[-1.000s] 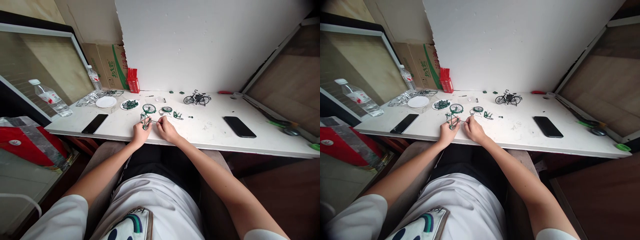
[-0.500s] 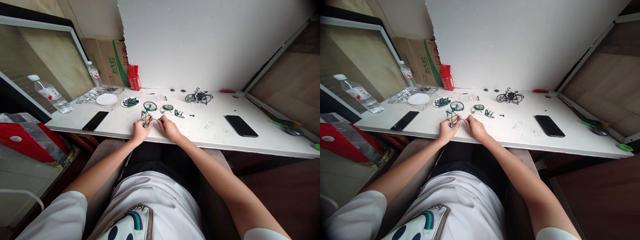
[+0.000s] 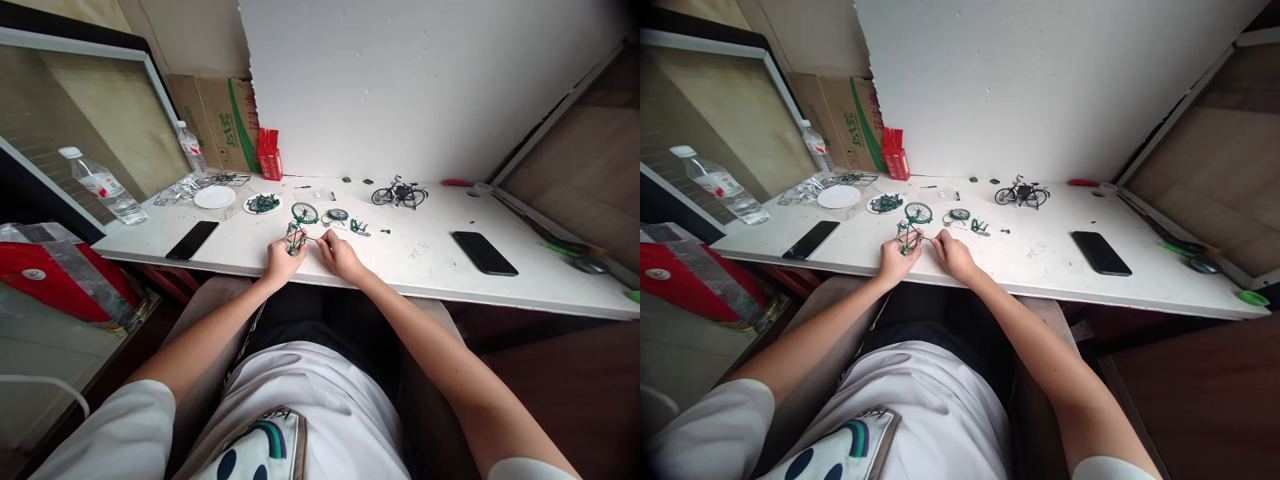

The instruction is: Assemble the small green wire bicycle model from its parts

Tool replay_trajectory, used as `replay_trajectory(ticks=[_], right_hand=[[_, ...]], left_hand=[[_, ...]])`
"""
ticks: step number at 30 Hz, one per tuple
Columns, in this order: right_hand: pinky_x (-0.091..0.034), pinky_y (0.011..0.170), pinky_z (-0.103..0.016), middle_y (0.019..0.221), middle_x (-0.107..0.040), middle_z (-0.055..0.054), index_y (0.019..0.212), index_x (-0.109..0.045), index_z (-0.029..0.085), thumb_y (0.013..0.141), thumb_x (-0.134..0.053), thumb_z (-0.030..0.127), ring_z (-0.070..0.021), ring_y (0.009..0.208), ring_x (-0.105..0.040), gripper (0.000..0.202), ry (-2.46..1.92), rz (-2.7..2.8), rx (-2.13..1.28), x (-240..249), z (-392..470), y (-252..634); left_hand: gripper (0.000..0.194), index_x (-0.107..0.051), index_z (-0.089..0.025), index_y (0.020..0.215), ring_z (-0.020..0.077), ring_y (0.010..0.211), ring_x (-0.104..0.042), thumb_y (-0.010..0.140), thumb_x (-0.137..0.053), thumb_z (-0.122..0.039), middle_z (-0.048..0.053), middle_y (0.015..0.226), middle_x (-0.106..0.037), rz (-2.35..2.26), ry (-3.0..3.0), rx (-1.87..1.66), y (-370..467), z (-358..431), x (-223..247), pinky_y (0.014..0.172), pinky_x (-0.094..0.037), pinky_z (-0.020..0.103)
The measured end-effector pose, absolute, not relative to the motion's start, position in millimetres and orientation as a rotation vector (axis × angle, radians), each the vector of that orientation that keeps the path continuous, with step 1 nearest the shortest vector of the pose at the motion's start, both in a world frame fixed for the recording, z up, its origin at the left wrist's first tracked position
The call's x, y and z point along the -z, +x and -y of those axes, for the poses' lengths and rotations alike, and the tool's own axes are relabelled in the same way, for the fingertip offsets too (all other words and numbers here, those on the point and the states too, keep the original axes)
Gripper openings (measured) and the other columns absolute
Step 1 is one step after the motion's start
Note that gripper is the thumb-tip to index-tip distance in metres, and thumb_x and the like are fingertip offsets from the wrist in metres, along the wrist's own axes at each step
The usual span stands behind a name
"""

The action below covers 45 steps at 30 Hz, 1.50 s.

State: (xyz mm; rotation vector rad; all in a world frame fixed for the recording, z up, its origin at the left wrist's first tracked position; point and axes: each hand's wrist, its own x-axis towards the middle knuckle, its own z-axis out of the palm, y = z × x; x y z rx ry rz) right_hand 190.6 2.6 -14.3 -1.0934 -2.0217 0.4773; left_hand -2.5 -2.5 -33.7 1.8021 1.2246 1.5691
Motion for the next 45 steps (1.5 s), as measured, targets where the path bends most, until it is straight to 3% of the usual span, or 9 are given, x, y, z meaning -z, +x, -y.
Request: replay_trajectory(ticks=[6, 11, 17, 23, 35, 45], right_hand=[[-0.042, 0.068, -0.033, 0.079, -0.066, -0.004, 0.102, -0.047, 0.025, 0.109, -0.037, 0.052, -0.0224, 0.068, -0.06, 0.029, -1.096, 2.005, -0.557, 10.5, -0.1, 190.8], [-0.047, 0.077, -0.035, 0.103, -0.072, -0.01, 0.111, -0.051, 0.023, 0.108, -0.04, 0.054, -0.0244, 0.082, -0.066, 0.033, -1.105, 2.013, -0.575, 10.4, -0.9, 189.5], [-0.046, 0.079, -0.035, 0.094, -0.074, -0.009, 0.109, -0.063, 0.022, 0.111, -0.035, 0.051, -0.0257, 0.082, -0.067, 0.04, -1.052, 2.132, -0.554, 11.1, -1.5, 189.8], [-0.044, 0.075, -0.033, 0.083, -0.071, -0.007, 0.104, -0.068, 0.02, 0.11, -0.037, 0.049, -0.0206, 0.067, -0.06, 0.043, -1.046, 2.133, -0.549, 9.8, -2.0, 192.3], [-0.038, 0.065, -0.029, 0.059, -0.049, 0.002, 0.093, -0.068, 0.019, 0.107, -0.04, 0.058, -0.0152, 0.058, -0.043, 0.051, -1.018, 2.076, -0.781, 6.5, -3.7, 194.8], [-0.032, 0.056, -0.029, 0.058, -0.04, 0.005, 0.091, -0.067, 0.019, 0.101, -0.044, 0.073, -0.0133, 0.053, -0.034, 0.059, -0.981, 1.962, -1.021, 5.1, -2.1, 195.8]], left_hand=[[0.039, -0.076, -0.014, 0.126, 0.0271, 0.114, -0.077, 0.088, -0.073, -0.024, 0.013, 0.126, -0.078, -1.241, 1.813, -1.608, 2.4, 7.3, 30.4, 0.103, -0.059, 0.036], [0.038, -0.076, -0.015, 0.126, 0.0267, 0.115, -0.076, 0.09, -0.072, -0.024, 0.013, 0.127, -0.078, -1.232, 1.775, -1.597, 4.6, 7.7, 30.1, 0.107, -0.057, 0.038], [0.04, -0.076, -0.016, 0.128, 0.0285, 0.121, -0.073, 0.089, -0.074, -0.023, 0.014, 0.132, -0.076, -1.197, 1.723, -1.614, 3.4, 5.7, 30.3, 0.112, -0.053, 0.041], [0.036, -0.078, -0.016, 0.125, 0.0273, 0.118, -0.075, 0.09, -0.071, -0.023, 0.012, 0.129, -0.077, -1.165, 1.762, -1.643, 1.5, 6.2, 32.5, 0.109, -0.056, 0.039], [0.037, -0.076, -0.02, 0.128, 0.0254, 0.104, -0.078, 0.091, -0.069, -0.023, 0.011, 0.119, -0.081, -1.359, 1.988, -1.625, -0.7, 10.7, 35.5, 0.101, -0.058, 0.036], [0.018, -0.08, -0.019, 0.102, 0.0289, 0.106, -0.077, 0.091, -0.069, -0.028, 0.013, 0.095, -0.082, -1.416, 1.988, -1.529, 0.5, 15.9, 34.0, 0.105, -0.055, 0.038]])
